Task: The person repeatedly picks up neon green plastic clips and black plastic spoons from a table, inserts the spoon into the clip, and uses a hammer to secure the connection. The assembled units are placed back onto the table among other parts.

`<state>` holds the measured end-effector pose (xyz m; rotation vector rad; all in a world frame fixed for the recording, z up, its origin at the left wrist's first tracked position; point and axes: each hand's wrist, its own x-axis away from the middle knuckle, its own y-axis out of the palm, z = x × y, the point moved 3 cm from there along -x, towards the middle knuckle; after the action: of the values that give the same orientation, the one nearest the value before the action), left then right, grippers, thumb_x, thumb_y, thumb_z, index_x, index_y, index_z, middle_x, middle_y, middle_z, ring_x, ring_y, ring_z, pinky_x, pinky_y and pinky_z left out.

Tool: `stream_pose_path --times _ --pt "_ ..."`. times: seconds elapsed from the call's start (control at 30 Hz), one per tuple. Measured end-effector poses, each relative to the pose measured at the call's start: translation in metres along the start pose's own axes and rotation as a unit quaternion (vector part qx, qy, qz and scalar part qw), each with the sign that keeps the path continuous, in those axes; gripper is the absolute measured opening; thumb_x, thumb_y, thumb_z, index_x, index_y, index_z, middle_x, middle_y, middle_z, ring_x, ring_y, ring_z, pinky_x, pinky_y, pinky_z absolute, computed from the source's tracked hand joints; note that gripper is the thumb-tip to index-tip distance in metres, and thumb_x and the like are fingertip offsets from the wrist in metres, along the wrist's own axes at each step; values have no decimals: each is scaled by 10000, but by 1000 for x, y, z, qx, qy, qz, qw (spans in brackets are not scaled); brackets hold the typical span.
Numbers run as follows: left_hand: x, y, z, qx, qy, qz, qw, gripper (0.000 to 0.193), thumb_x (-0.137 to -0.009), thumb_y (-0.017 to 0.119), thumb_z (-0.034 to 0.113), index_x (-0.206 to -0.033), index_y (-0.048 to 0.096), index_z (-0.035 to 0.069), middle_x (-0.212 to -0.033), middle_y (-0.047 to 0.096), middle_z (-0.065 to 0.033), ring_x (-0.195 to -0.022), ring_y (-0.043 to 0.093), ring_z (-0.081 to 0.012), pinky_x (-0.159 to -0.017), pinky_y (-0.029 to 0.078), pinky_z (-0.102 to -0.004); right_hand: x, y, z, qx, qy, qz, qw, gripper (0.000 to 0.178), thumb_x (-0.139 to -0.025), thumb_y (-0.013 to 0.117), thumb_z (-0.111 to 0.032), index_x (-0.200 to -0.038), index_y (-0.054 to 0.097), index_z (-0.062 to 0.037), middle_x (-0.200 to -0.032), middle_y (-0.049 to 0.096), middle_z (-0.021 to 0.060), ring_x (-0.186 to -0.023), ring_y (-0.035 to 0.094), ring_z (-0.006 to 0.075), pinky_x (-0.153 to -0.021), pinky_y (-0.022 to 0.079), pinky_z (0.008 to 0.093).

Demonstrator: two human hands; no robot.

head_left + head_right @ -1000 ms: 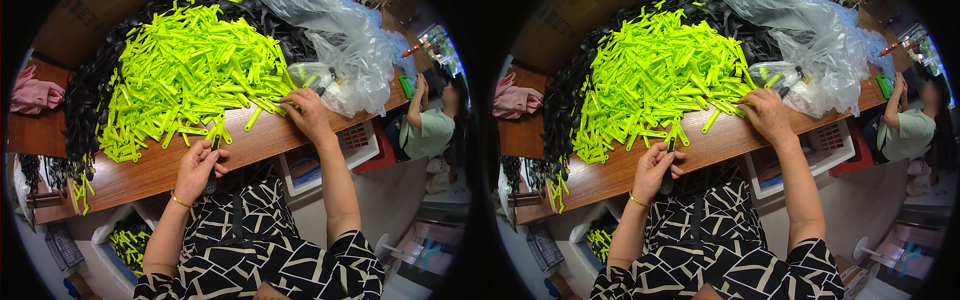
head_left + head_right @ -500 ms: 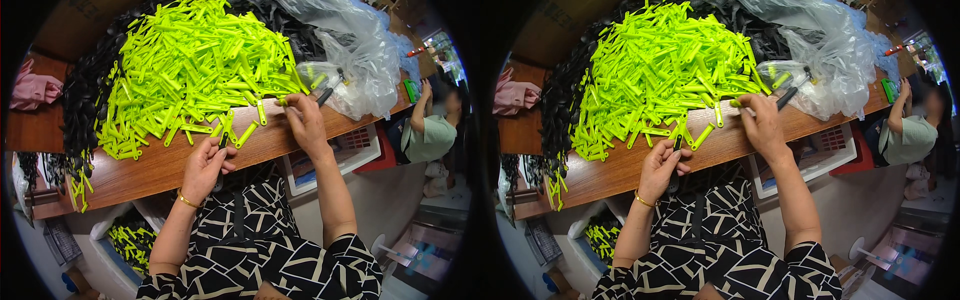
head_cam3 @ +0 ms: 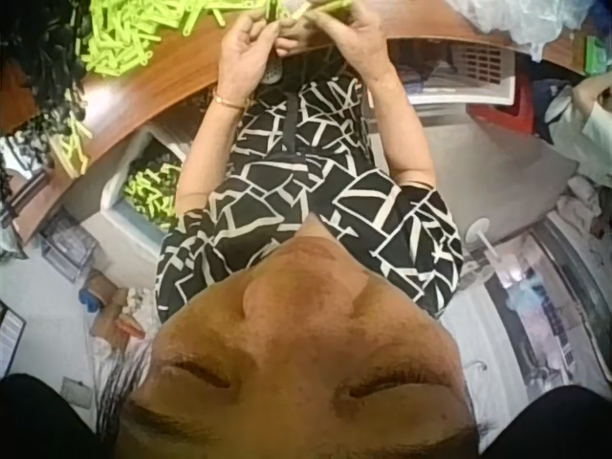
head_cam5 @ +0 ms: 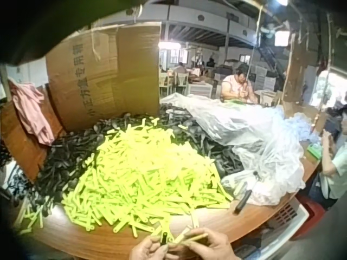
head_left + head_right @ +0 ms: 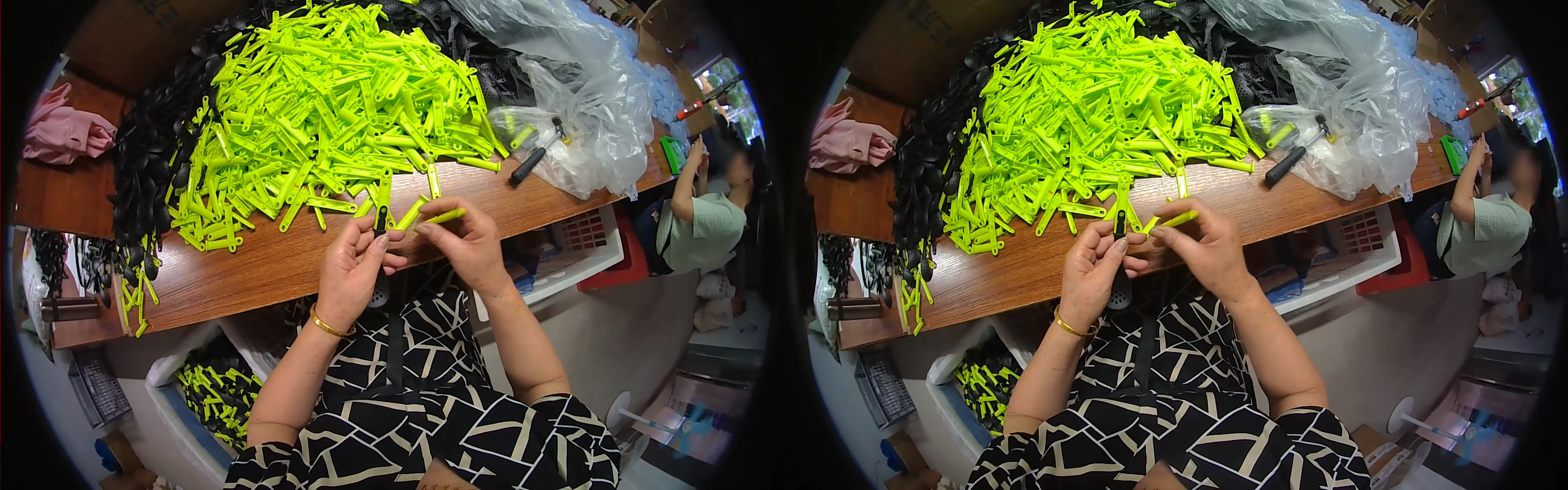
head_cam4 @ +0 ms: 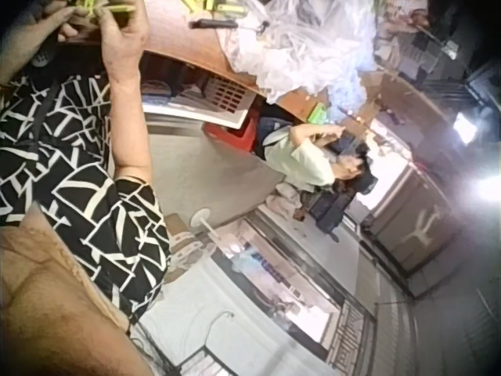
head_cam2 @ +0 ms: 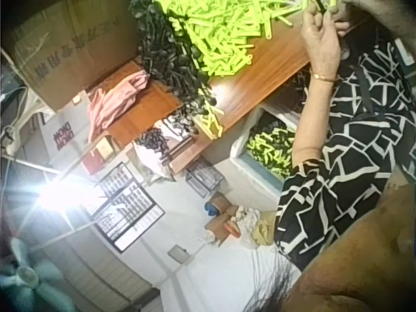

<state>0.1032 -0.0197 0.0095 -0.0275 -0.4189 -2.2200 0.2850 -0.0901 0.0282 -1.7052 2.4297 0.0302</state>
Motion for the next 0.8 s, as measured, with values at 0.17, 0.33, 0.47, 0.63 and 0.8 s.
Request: stream_pose_path --times 0.17,0.33,0.47,0.63,0.8 --pt "7 8 6 -47 -17 -19 999 311 -1078 545 103 -1371 521 2 -1193 722 -127 -867 747 -164 -733 573 -238 -1 7 -12 -205 99 -22 974 174 -974 709 -50 -1130 643 -11 -1006 710 53 -897 692 89 -785 570 234" --pt "11 13 10 -84 -7 -20 996 306 -1071 550 83 -1364 541 -5 -1156 731 -112 -879 745 -157 -731 569 -227 -5 8 -8 -104 48 -62 992 160 -969 717 -67 -1103 647 -13 -1024 687 37 -918 695 103 -775 570 244" --pt "12 13 10 -135 -6 -22 991 296 -1066 548 68 -1351 554 -9 -1143 731 -111 -879 743 -155 -738 572 -230 -12 4 -14 -31 45 -72 996 173 -951 730 -64 -1096 656 -6 -1059 631 30 -914 688 106 -780 571 249" --pt "9 17 0 -109 -5 -26 994 281 -1062 563 73 -1329 568 -12 -1116 737 -113 -870 739 -146 -732 574 -232 -9 6 -12 -46 69 -73 994 241 -944 731 -58 -1164 658 11 -1170 537 51 -973 675 117 -821 574 259" --pt "10 19 -6 -101 -28 -22 994 249 -1062 577 95 -1283 594 -17 -1061 748 -108 -847 735 -137 -722 572 -231 -9 4 9 -69 48 -80 993 322 -962 709 -41 -1269 622 0 -1288 459 24 -966 675 103 -789 605 236"
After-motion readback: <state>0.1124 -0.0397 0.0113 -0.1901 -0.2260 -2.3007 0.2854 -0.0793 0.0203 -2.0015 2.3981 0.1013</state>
